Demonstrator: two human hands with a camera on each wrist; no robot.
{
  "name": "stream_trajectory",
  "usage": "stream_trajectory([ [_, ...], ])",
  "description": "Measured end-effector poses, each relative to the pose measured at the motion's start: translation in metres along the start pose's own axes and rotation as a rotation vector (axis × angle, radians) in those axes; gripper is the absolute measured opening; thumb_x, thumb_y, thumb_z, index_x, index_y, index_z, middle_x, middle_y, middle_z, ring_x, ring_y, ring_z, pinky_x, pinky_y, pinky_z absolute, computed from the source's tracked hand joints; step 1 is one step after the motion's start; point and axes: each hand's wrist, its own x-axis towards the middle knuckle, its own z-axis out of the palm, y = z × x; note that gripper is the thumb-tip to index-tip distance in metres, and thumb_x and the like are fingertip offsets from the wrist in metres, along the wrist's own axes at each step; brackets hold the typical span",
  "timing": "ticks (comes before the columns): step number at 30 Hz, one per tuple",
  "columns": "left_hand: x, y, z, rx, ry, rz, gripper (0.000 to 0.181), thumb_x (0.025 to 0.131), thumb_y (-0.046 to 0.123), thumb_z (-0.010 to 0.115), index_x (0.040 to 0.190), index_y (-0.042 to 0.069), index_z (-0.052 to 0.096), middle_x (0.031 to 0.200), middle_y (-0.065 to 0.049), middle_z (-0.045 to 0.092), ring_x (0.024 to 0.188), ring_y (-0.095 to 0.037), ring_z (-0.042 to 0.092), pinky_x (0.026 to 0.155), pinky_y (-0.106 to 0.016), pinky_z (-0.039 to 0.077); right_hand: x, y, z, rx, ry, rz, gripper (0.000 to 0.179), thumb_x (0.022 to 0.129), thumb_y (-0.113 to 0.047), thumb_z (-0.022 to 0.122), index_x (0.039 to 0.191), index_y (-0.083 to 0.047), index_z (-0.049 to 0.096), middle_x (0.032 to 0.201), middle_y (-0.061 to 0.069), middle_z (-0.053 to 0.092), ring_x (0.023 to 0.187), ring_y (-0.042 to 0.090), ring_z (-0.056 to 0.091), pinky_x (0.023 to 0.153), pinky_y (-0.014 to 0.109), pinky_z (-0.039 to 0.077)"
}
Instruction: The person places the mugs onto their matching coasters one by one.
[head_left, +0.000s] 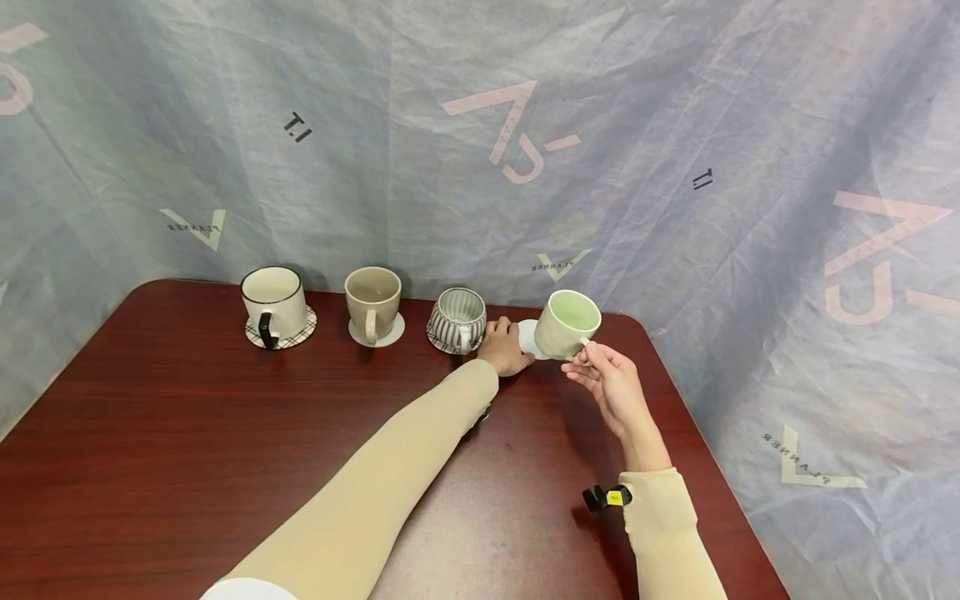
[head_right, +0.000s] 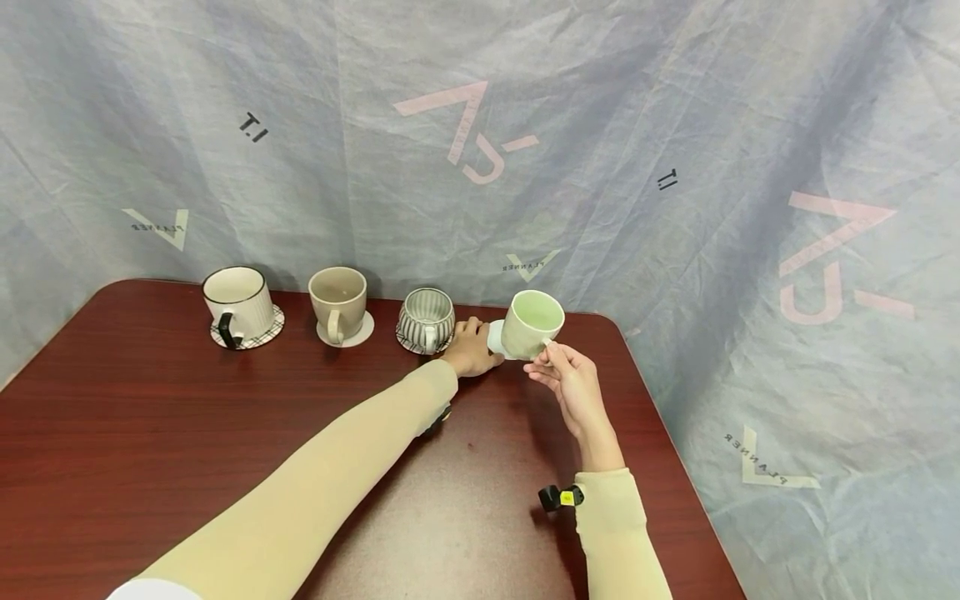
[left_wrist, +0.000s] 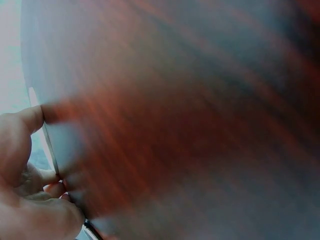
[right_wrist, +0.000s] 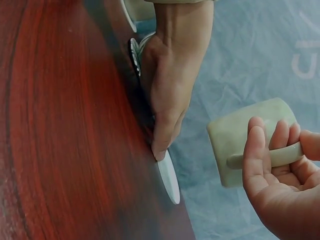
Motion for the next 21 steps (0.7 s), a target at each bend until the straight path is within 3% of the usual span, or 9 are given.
stream_trajectory([
  [12, -0.010, 0.004, -0.006, 0.019, 0.038, 0.004, 0.073, 0.104, 0.045, 0.065, 0.160, 0.005, 0.041, 0.156, -0.011, 0.038, 0.150, -0.034, 0.029, 0.122, -0.038, 0.035, 0.011, 0.000, 0.001, -0.005, 0.015, -0.009, 0.027, 0.113, -0.018, 0.052, 0.094, -0.005, 0.064, 0.089, 0.003, 0.068, 0.089, 0.017, 0.078, 0.085, 0.029, 0.062],
  [21, -0.007, 0.002, -0.001, 0.026, 0.059, 0.029, 0.074, 0.103, 0.046, 0.066, 0.159, 0.003, 0.042, 0.155, -0.013, 0.037, 0.148, -0.035, 0.031, 0.123, -0.039, 0.032, 0.016, 0.001, 0.003, 0.004, 0.027, -0.019, 0.027, 0.113, -0.020, 0.052, 0.095, -0.004, 0.064, 0.090, 0.004, 0.068, 0.088, 0.018, 0.077, 0.082, 0.029, 0.062],
])
